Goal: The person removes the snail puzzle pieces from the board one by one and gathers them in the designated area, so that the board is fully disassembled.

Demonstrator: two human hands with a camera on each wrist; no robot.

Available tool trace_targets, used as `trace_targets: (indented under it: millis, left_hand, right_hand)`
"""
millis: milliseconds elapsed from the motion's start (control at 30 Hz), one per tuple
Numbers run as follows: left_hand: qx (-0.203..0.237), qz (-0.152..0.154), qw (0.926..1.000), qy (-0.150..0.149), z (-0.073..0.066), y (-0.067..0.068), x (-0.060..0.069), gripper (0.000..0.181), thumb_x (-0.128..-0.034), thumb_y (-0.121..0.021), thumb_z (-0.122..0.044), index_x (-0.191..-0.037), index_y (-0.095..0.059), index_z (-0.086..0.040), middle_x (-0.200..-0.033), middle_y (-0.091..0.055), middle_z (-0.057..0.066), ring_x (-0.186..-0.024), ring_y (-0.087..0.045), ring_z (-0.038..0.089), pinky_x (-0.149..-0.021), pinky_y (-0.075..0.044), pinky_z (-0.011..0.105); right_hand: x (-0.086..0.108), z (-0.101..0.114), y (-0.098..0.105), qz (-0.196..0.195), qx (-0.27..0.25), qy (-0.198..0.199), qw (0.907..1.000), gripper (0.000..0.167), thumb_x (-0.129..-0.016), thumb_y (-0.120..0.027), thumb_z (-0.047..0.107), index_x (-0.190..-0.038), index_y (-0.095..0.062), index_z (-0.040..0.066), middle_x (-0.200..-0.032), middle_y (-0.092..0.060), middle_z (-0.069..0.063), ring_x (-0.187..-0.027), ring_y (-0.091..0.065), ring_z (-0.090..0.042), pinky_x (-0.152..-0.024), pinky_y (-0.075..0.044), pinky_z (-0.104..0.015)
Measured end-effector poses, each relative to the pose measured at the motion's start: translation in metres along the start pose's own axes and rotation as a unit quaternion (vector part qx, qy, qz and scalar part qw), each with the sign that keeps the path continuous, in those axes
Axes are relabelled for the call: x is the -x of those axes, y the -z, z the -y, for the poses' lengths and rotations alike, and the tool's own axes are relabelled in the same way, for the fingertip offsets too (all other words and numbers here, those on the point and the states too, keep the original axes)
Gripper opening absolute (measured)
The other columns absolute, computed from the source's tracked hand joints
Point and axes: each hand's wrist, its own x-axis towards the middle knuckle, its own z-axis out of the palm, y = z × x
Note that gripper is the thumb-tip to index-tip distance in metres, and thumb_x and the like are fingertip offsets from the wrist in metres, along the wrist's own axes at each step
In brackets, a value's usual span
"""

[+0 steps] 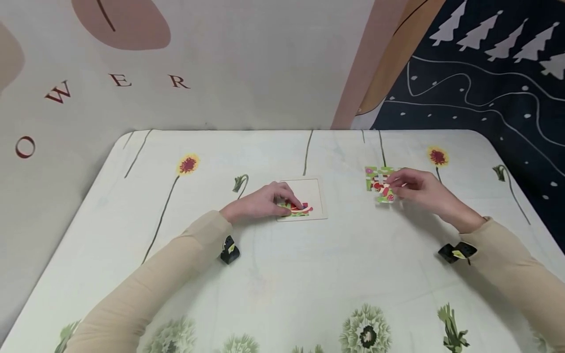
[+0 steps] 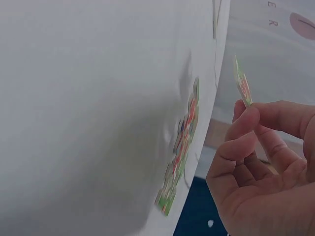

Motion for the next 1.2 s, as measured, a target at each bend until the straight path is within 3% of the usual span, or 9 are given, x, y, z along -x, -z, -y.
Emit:
trace_targets:
  millis: [267, 467, 633, 800, 1200]
  left_hand:
    - [0.011, -0.001, 0.9999, -0.003, 0.000, 0.000, 0.000, 0.026, -0.0907, -0.070, -0.001, -0.116, -0.077, -0.004, -0.113, -0.065, 0.006, -0.108, -0.050, 0.020, -0.090, -0.038, 0.033]
    - [-0.005, 0.000, 1.0000, 0.008, -0.001, 0.000, 0.001, 0.026, -0.0917, -0.070, -0.004, -0.116, -0.078, -0.008, -0.115, -0.064, 0.004, -0.107, -0.047, 0.022, -0.090, -0.037, 0.034]
    - [-0.007, 0.000, 0.9999, 0.016, -0.002, 0.000, 0.001, 0.027, -0.0921, -0.070, -0.003, -0.116, -0.079, -0.009, -0.116, -0.063, 0.004, -0.108, -0.046, 0.021, -0.089, -0.039, 0.033]
    - [-0.005, 0.000, 0.9999, 0.015, -0.002, 0.000, 0.000, 0.027, -0.0920, -0.069, -0.002, -0.116, -0.079, -0.009, -0.116, -0.063, 0.004, -0.108, -0.047, 0.021, -0.089, -0.039, 0.033]
    - [-0.003, -0.002, 1.0000, 0.006, 0.000, 0.000, 0.000, 0.027, -0.0916, -0.069, -0.002, -0.116, -0.079, -0.008, -0.114, -0.064, 0.004, -0.106, -0.048, 0.020, -0.086, -0.040, 0.032]
  right_hand:
    - [0.007, -0.012, 0.011, -0.012, 0.016, -0.012, 0.9997, 0.027, -0.101, -0.060, 0.001, -0.126, -0.059, -0.009, -0.096, -0.065, 0.010, -0.081, -0.060, -0.004, -0.065, -0.049, -0.024]
    - [0.010, -0.021, 0.017, -0.021, 0.008, -0.011, 0.9997, 0.024, -0.103, -0.058, 0.000, -0.124, -0.057, -0.010, -0.089, -0.066, 0.013, -0.076, -0.061, -0.007, -0.062, -0.048, -0.025]
    - [0.012, -0.026, 0.020, -0.030, 0.027, -0.039, 0.9984, 0.025, -0.104, -0.056, 0.004, -0.126, -0.058, -0.008, -0.089, -0.065, 0.013, -0.078, -0.059, -0.005, -0.063, -0.047, -0.025]
    - [0.014, -0.031, 0.021, -0.038, 0.053, -0.064, 0.9958, 0.027, -0.106, -0.056, 0.007, -0.128, -0.058, -0.008, -0.093, -0.064, 0.010, -0.077, -0.056, -0.005, -0.064, -0.048, -0.024]
    - [0.016, -0.041, 0.024, -0.021, 0.070, -0.065, 0.9952, 0.027, -0.105, -0.054, 0.003, -0.128, -0.057, -0.012, -0.096, -0.067, 0.000, -0.075, -0.055, -0.005, -0.062, -0.046, -0.025]
